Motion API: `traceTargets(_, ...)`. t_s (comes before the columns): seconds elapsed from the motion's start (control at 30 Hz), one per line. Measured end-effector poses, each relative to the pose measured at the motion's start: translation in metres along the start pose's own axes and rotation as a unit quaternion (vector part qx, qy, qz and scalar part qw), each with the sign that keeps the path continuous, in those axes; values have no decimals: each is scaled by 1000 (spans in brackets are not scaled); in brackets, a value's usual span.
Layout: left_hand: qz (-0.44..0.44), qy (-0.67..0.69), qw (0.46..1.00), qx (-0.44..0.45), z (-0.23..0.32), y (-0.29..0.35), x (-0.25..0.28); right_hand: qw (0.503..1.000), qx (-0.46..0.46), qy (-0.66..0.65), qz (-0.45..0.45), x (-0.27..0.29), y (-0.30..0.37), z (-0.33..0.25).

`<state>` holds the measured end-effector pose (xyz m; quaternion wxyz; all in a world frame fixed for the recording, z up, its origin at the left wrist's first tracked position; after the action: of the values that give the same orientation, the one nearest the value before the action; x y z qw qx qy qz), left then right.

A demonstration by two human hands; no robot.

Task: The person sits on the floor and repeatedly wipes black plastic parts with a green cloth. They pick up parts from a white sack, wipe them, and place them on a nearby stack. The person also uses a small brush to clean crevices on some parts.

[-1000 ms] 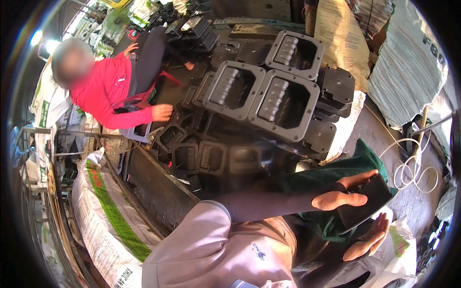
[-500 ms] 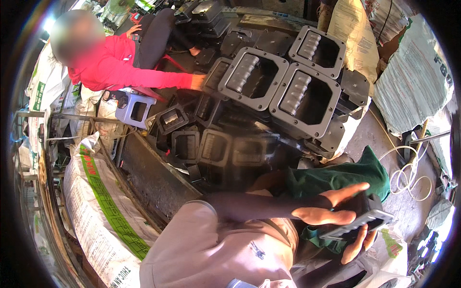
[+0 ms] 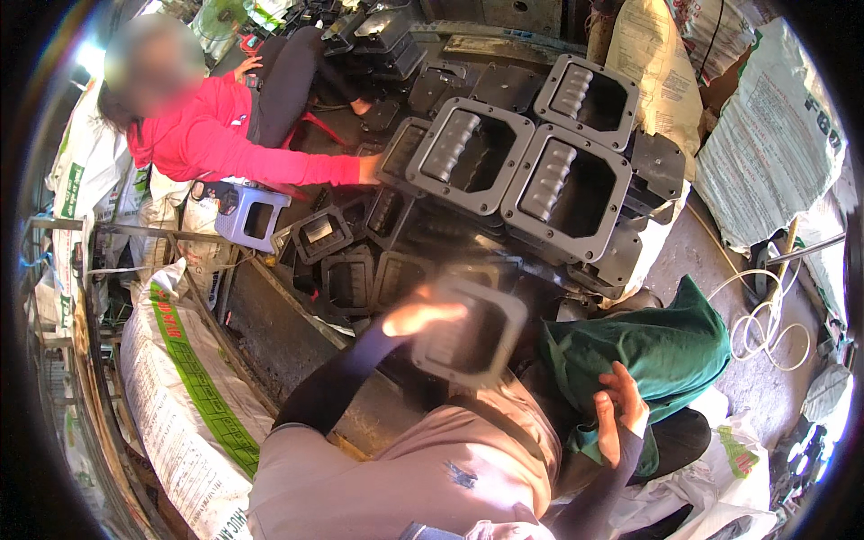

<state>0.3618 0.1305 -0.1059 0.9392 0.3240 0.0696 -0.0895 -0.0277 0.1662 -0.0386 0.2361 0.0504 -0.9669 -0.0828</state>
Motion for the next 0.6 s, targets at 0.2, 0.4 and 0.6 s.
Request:
traceTargets(0.2,281,162,945,-46,-37,10,139,995,-5,-94,22,3,1,23)
traceTargets(0.4,361,268,886,-112,-38,4,227,992,-2,-112,58,3,-2,29)
traceTargets(0.6,419,239,876,-20,-33,-6,248,977,-40,-193,77,1,0,32)
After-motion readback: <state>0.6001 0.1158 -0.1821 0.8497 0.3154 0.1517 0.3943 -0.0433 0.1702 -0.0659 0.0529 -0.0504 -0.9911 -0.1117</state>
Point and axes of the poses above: each hand's wrist, its own y-axis away from the middle knuckle, its own x-axis out of the back of the hand, z = x × y, the point moved 5 cm from there along -y, towards the middle knuckle, and after that the axes turned 4 degrees about z, right-handed, at the moved point
